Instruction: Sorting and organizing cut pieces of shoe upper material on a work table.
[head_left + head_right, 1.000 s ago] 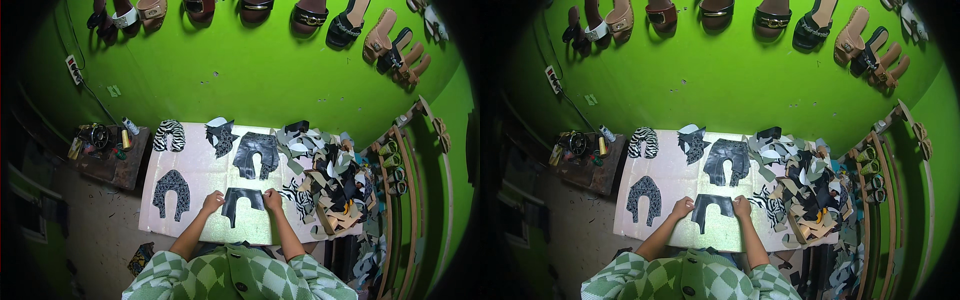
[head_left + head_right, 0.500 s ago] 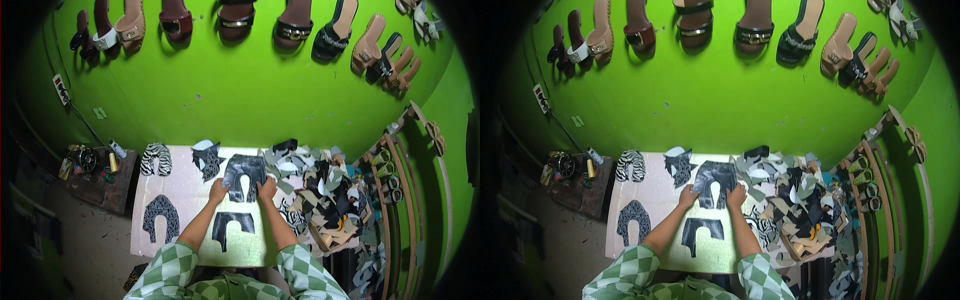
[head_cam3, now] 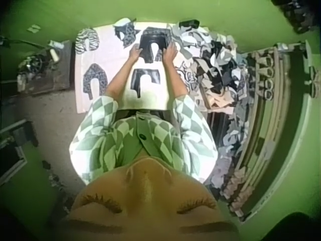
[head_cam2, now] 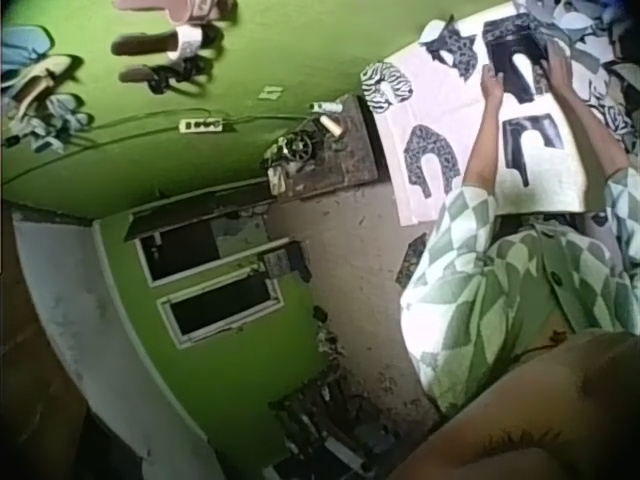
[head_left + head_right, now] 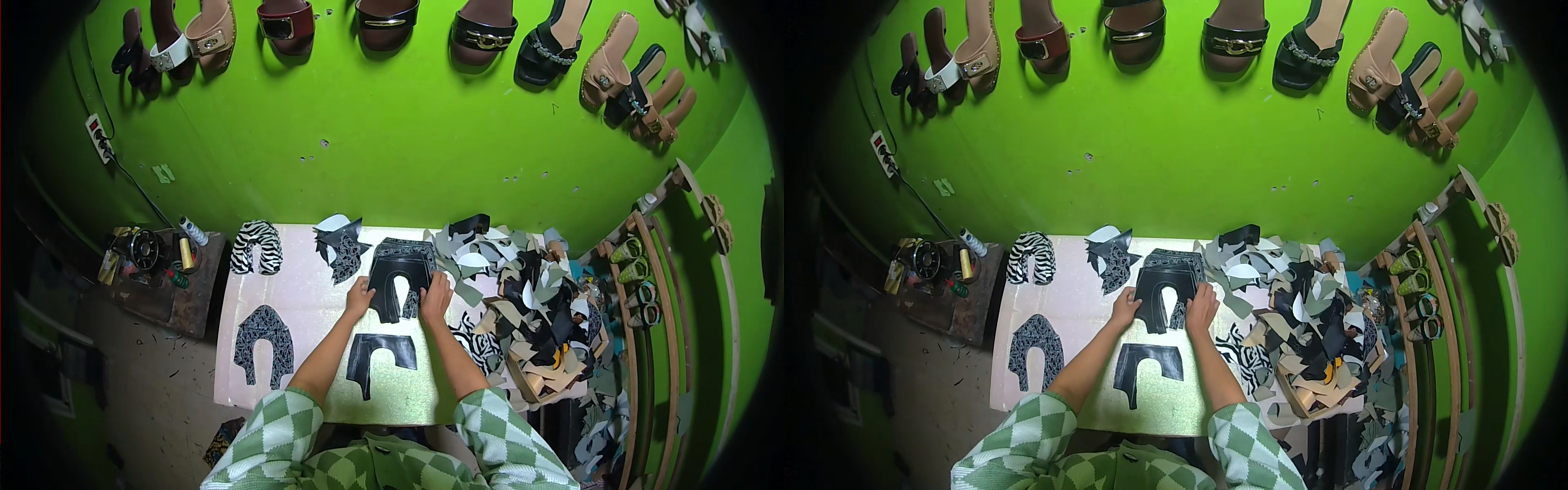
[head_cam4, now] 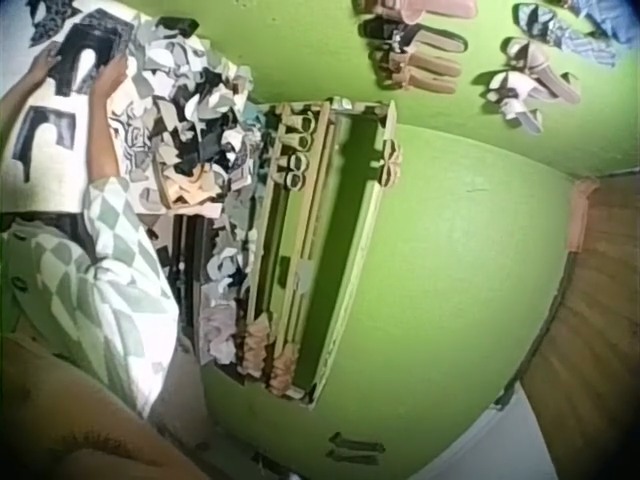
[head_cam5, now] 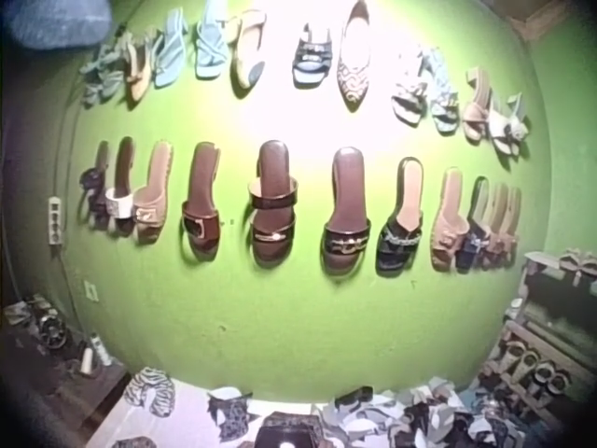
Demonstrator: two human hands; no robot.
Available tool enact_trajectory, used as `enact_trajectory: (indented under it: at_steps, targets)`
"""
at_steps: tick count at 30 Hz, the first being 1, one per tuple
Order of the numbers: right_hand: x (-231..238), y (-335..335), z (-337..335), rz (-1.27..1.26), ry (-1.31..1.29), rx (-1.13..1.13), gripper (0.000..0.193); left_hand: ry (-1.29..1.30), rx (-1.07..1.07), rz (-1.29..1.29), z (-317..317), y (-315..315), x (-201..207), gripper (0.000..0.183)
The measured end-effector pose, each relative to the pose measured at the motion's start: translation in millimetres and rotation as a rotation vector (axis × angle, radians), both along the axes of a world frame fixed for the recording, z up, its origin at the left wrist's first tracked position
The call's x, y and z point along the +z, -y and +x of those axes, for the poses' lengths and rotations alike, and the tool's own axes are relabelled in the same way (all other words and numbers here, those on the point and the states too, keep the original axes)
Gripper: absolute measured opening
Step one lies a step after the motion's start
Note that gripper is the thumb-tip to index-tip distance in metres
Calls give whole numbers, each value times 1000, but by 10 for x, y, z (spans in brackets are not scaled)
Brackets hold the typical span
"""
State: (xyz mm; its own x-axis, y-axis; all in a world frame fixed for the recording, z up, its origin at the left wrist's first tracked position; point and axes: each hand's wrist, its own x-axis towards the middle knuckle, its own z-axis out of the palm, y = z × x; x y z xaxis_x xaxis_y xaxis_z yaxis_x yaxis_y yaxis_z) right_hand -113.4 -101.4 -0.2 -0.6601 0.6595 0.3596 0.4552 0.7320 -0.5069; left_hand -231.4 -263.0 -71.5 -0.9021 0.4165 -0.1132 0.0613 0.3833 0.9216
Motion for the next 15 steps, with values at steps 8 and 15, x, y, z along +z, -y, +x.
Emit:
enact_trajectory:
  at_steps: [8, 15]
  targets:
    - [-3, -160, 98, -116, -216, 465, 39, 342, -50, 238, 79, 196, -90, 33]
    - [482, 320, 348, -888, -181, 728, 65, 573, -105, 461, 290, 636, 392, 59]
